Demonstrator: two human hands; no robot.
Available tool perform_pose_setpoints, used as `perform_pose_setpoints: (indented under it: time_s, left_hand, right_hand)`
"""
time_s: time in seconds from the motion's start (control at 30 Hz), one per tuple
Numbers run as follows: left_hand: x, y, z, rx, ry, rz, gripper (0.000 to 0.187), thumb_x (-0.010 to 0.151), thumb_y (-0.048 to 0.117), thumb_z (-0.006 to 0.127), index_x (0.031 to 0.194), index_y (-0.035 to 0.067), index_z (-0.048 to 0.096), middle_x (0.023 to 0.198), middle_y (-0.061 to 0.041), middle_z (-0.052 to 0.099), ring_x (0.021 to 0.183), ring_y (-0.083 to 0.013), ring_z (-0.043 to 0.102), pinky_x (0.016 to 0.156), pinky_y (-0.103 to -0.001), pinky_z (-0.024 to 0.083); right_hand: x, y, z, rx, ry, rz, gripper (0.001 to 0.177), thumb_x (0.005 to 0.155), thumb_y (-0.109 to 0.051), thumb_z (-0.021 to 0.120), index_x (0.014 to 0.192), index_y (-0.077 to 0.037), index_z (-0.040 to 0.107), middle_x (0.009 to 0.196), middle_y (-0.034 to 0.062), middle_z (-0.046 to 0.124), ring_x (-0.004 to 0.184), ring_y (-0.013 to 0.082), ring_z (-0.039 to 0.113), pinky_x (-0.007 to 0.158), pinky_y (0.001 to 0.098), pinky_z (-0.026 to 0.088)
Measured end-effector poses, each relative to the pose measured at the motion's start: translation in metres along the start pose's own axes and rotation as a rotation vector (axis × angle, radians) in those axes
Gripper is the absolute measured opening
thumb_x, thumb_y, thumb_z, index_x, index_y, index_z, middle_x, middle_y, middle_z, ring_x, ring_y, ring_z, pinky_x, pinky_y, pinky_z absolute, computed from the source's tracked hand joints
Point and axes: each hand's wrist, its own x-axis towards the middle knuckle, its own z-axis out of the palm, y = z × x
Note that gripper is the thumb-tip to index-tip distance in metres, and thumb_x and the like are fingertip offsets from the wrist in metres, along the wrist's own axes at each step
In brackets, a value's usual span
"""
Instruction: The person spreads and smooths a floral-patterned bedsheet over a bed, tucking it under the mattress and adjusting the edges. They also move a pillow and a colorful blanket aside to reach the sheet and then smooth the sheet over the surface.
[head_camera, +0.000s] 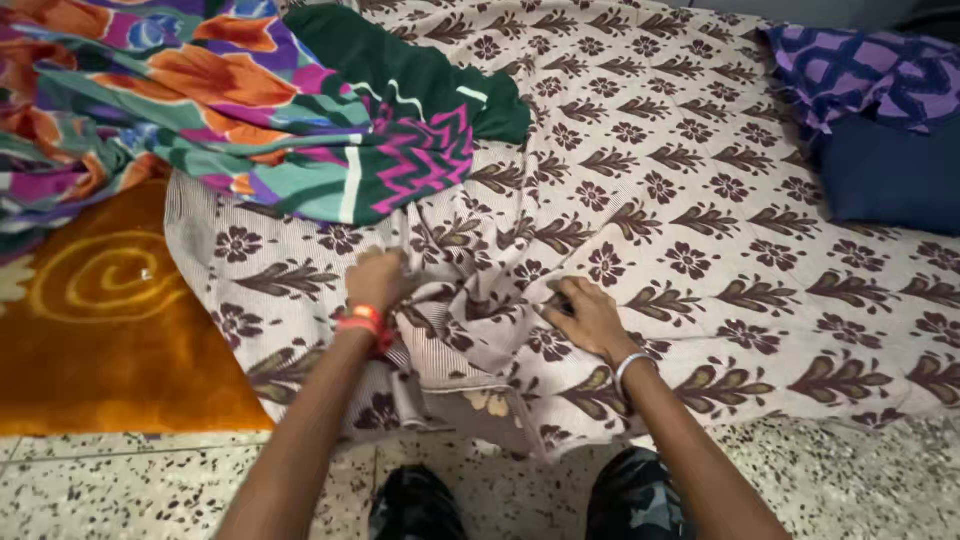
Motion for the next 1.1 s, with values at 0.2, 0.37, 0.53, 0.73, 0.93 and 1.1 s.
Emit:
perform_pose_setpoints:
  time_s: [0.2, 0.37, 0.53, 0.73, 0.93, 1.1]
  left_hand:
    - [0.013, 0.005, 0.029, -0.078, 0.124, 0.039, 0.054, 0.079, 0.054, 0.077, 0.100, 0.006, 0.066, 0.091, -0.017, 0.073, 0.086, -0.0369, 0.071, 0.075, -0.049, 0.057]
    - [0.016, 0.015, 0.013, -0.131, -0.051, -0.094, 0.052, 0.072, 0.045, 0.081, 0.099, 0.004, 0.065, 0.091, -0.021, 0.073, 0.086, -0.0388, 0.071, 0.075, -0.051, 0.057]
    - [0.010, 0.024, -0.006, -0.190, 0.003, -0.090, 0.037, 0.075, 0.039, 0.073, 0.096, 0.010, 0.069, 0.087, -0.020, 0.074, 0.084, -0.0396, 0.071, 0.076, -0.052, 0.056]
    - [0.004, 0.028, -0.014, -0.298, 0.014, -0.122, 0.049, 0.077, 0.054, 0.074, 0.091, 0.008, 0.068, 0.081, -0.017, 0.070, 0.082, -0.0370, 0.069, 0.076, -0.053, 0.053]
    - [0.009, 0.021, -0.017, -0.297, 0.365, -0.196, 0.063, 0.082, 0.053, 0.074, 0.124, 0.010, 0.056, 0.117, -0.021, 0.064, 0.113, -0.0391, 0.060, 0.096, -0.054, 0.046]
    - [0.022, -0.033, -0.042, -0.135, 0.518, -0.318, 0.094, 0.075, 0.061, 0.082, 0.147, 0.014, 0.044, 0.151, -0.035, 0.037, 0.138, -0.0508, 0.034, 0.113, -0.065, 0.021]
  right_hand:
    - [0.000, -0.007, -0.005, -0.018, -0.041, 0.050, 0.059, 0.090, -0.056, 0.060, 0.136, -0.018, 0.060, 0.129, 0.0087, 0.062, 0.117, 0.0274, 0.062, 0.103, 0.0455, 0.049]
    - [-0.002, -0.006, -0.006, 0.065, -0.136, 0.161, 0.057, 0.094, -0.054, 0.055, 0.140, -0.021, 0.057, 0.125, 0.0084, 0.062, 0.116, 0.0264, 0.063, 0.102, 0.0424, 0.054]
    - [-0.003, 0.000, -0.002, 0.041, -0.060, 0.069, 0.049, 0.096, -0.048, 0.057, 0.134, -0.017, 0.060, 0.132, 0.0076, 0.060, 0.115, 0.0278, 0.063, 0.101, 0.0457, 0.050]
    - [-0.013, -0.004, -0.009, -0.028, -0.010, -0.047, 0.046, 0.095, -0.037, 0.062, 0.135, -0.013, 0.057, 0.119, 0.0129, 0.065, 0.106, 0.0301, 0.066, 0.092, 0.0448, 0.055]
    - [0.014, -0.050, -0.035, -0.016, 0.072, -0.034, 0.031, 0.087, -0.026, 0.070, 0.113, -0.008, 0.070, 0.107, 0.0132, 0.069, 0.101, 0.0309, 0.067, 0.090, 0.0436, 0.054]
    - [0.108, -0.123, -0.035, 0.063, 0.203, -0.246, 0.032, 0.085, -0.021, 0.075, 0.113, -0.007, 0.069, 0.103, 0.0137, 0.066, 0.100, 0.0322, 0.065, 0.088, 0.0437, 0.052]
